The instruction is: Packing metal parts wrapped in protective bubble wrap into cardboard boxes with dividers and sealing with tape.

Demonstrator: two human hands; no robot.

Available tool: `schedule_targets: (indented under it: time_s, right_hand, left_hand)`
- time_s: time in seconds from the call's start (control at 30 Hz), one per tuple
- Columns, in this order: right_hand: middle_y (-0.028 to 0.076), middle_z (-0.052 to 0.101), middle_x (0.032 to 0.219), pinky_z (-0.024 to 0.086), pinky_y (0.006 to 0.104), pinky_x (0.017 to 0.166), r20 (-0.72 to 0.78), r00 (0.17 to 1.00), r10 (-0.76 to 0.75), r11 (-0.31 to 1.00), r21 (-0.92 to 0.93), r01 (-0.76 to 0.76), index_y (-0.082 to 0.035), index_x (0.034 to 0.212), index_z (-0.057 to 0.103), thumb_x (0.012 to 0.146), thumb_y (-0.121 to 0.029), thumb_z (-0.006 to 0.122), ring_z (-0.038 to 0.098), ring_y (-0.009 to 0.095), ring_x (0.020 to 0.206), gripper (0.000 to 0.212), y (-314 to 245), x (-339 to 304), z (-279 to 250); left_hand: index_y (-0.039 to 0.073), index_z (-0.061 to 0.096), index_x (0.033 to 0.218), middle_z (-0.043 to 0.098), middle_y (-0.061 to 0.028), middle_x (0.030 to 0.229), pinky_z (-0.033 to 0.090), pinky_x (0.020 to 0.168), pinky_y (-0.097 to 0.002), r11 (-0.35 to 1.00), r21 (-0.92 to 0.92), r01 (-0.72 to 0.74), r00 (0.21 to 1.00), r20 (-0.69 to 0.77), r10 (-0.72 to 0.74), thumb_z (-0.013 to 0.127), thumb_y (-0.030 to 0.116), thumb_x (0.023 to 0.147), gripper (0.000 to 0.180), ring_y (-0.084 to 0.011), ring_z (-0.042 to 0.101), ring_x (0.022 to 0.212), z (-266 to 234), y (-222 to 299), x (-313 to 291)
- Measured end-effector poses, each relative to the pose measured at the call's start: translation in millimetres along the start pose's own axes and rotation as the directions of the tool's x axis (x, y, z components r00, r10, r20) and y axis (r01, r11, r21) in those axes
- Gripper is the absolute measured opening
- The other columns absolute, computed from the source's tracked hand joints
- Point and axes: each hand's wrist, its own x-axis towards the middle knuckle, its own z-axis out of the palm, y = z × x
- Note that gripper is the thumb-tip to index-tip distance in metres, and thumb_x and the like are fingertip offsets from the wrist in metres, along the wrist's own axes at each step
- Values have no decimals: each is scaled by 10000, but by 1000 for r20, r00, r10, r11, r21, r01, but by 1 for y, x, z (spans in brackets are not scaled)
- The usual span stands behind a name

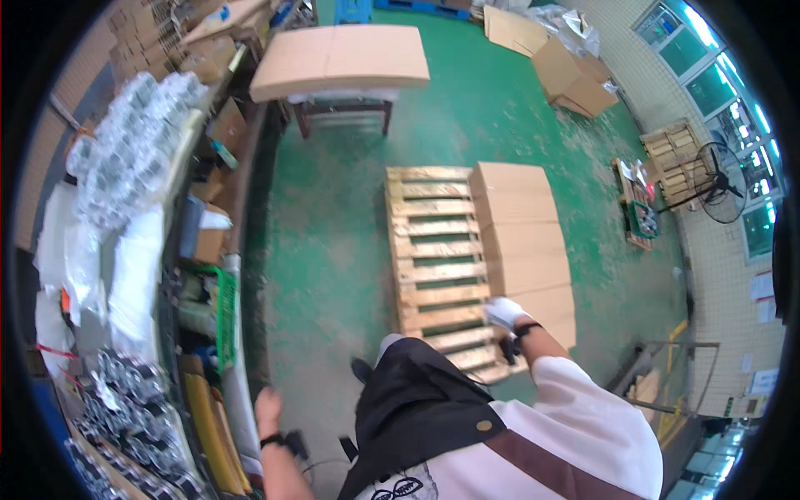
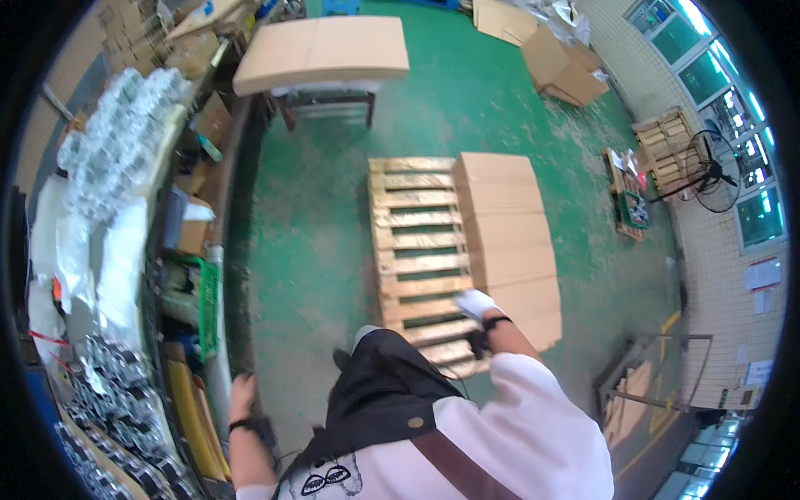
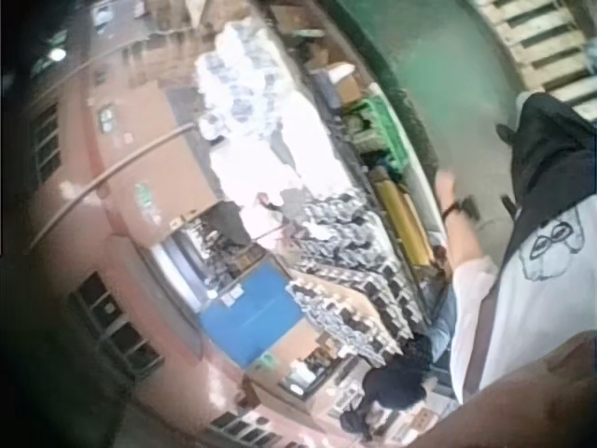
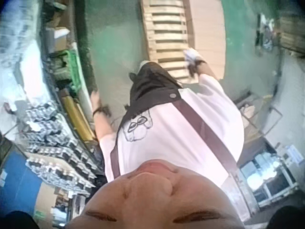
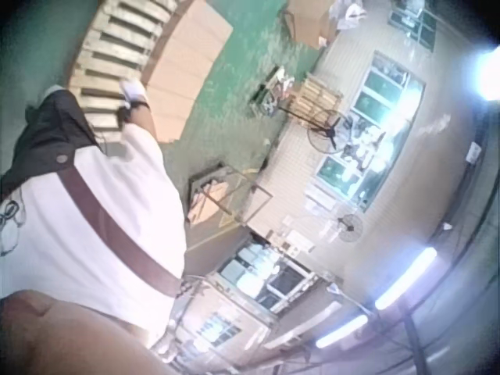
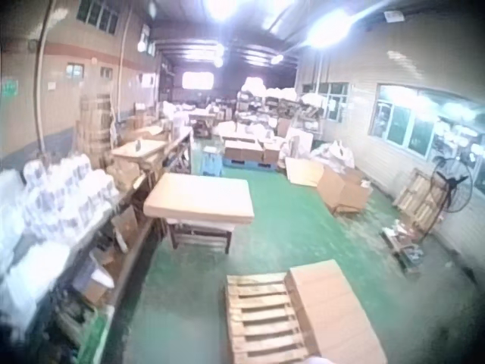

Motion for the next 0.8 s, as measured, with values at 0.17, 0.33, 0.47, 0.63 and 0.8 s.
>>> schedule_targets:
  time_s: [0.17, 0.33, 0.47, 0.63, 0.8]
  right_hand:
    - [224, 687, 998, 523, 466, 827, -62, 927, 369, 909, 231, -347, -22, 968, 705, 818, -373, 539, 665, 391, 974, 417, 14, 4, -6]
    - [200, 694, 998, 516, 457, 861, 20, 989, 148, 934, -332, -133, -42, 1002, 695, 845, -358, 525, 647, 409, 988, 392, 38, 49, -8]
    - [190, 699, 1002, 533, 473, 830, -191, 875, 445, 886, 240, -398, -59, 1006, 693, 822, -372, 550, 657, 417, 953, 390, -29, 153, -51]
    - [129, 662, 710, 517, 407, 564, -124, 933, 338, 750, 634, -187, -32, 780, 660, 891, -373, 519, 632, 264, 579, 386, -103, 315, -187]
    - [250, 669, 1012, 499, 478, 865, -559, 745, 365, 908, 391, -151, -6, 968, 694, 880, -389, 531, 634, 423, 967, 426, -242, 517, -410]
  left_hand:
    - [34, 564, 1293, 604, -167, 1280, 464, 988, -373, 607, -261, -750, 628, 8, 779, 587, 261, 945, 416, -290, 581, 1188, -61, 324, 81]
    - [52, 579, 1268, 623, -164, 1221, 481, 959, -385, 365, -258, -895, 246, 397, 884, 593, 262, 939, 390, -311, 603, 1122, -126, 475, 159]
    - [21, 592, 1264, 643, -177, 1214, 469, 982, -383, 716, -34, -698, 637, 427, 642, 618, 340, 921, 469, -273, 605, 1149, -166, 470, 354]
    - [-18, 659, 1117, 659, -242, 1128, 481, 957, -433, 900, 89, -427, 903, -20, 430, 583, 350, 864, 452, -375, 613, 1117, -248, 533, 556]
    - [-47, 604, 1197, 626, -294, 1154, 468, 977, -444, 918, 186, -350, 880, -270, 390, 575, 292, 872, 470, -411, 593, 1118, -362, 590, 752]
